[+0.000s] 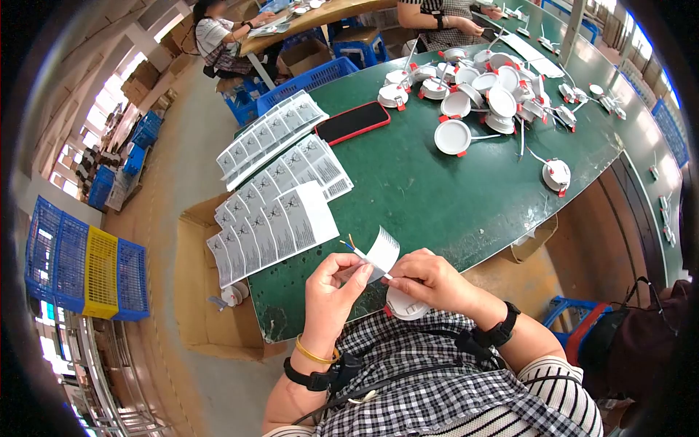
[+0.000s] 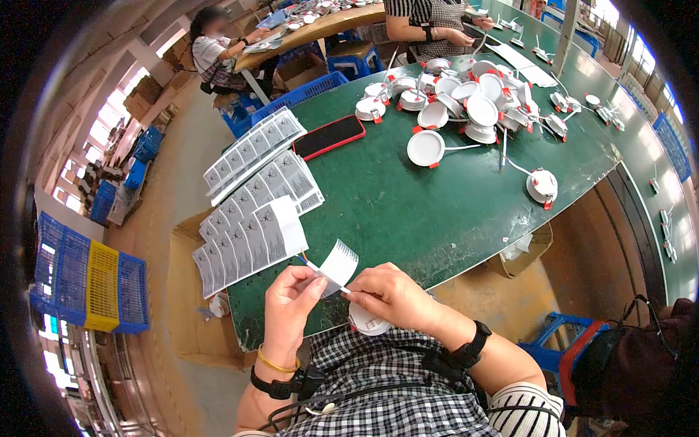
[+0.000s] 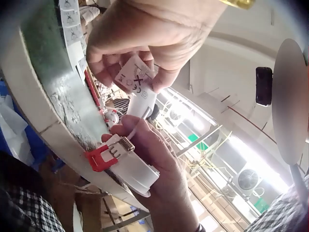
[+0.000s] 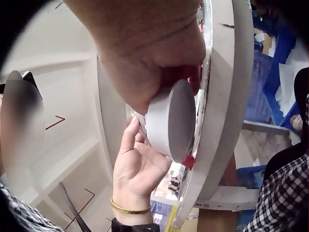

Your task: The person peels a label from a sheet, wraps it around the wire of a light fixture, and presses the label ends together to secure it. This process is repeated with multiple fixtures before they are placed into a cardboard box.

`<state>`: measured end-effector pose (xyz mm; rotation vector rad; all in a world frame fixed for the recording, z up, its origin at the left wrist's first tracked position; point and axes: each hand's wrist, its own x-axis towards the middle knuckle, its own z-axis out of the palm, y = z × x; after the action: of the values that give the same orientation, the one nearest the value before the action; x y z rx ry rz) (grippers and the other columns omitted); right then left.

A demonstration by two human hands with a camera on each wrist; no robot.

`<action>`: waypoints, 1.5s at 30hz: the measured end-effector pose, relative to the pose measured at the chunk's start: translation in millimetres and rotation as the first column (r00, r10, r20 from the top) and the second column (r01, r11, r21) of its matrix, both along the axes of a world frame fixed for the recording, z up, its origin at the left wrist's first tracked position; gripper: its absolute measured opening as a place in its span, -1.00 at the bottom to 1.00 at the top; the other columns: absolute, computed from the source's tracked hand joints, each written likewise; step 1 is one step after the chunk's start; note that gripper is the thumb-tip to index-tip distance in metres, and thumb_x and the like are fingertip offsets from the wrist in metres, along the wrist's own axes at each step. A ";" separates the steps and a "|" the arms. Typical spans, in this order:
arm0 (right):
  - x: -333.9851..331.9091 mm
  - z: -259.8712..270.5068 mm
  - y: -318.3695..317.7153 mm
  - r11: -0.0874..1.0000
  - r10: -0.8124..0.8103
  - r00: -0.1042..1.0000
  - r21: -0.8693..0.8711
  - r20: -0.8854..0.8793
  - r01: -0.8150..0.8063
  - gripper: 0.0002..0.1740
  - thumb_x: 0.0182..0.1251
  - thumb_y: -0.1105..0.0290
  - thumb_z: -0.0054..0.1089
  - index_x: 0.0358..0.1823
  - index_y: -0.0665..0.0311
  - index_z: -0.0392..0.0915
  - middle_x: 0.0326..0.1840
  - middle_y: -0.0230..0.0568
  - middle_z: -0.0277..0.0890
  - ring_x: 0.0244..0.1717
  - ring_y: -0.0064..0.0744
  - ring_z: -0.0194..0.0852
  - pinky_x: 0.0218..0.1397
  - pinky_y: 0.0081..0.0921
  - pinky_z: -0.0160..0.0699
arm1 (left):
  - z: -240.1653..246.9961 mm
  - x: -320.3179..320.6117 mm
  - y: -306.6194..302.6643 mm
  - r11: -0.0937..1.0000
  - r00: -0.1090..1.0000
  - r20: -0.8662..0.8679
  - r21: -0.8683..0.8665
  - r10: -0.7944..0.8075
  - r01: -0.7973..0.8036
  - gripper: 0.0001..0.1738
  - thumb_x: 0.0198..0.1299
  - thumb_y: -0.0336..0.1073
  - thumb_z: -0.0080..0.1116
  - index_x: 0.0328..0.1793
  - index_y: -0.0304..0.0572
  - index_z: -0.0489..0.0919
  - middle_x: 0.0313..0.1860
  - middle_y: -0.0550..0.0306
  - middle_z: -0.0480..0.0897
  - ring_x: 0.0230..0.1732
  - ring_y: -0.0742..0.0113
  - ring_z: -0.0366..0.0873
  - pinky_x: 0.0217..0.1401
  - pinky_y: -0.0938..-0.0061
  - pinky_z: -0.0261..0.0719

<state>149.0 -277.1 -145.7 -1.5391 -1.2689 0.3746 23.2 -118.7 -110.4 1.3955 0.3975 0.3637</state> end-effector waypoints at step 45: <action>7.5 38.4 10.7 0.932 -0.355 0.905 -0.160 -0.233 0.324 -0.89 0.20 0.51 0.30 -0.31 0.32 0.54 -0.38 -0.36 0.53 -0.37 -0.58 0.52 -0.25 -0.61 0.46 | -17.4 8.5 12.7 0.999 0.998 0.060 0.021 0.025 -0.026 -0.87 0.25 -0.39 0.23 -0.16 -0.26 0.53 -0.21 0.27 0.61 -0.21 0.61 0.50 -0.13 0.68 0.48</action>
<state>156.5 -266.4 -107.3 -1.7129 -0.7673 0.4121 31.7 -106.0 -127.7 1.3986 0.3629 0.4308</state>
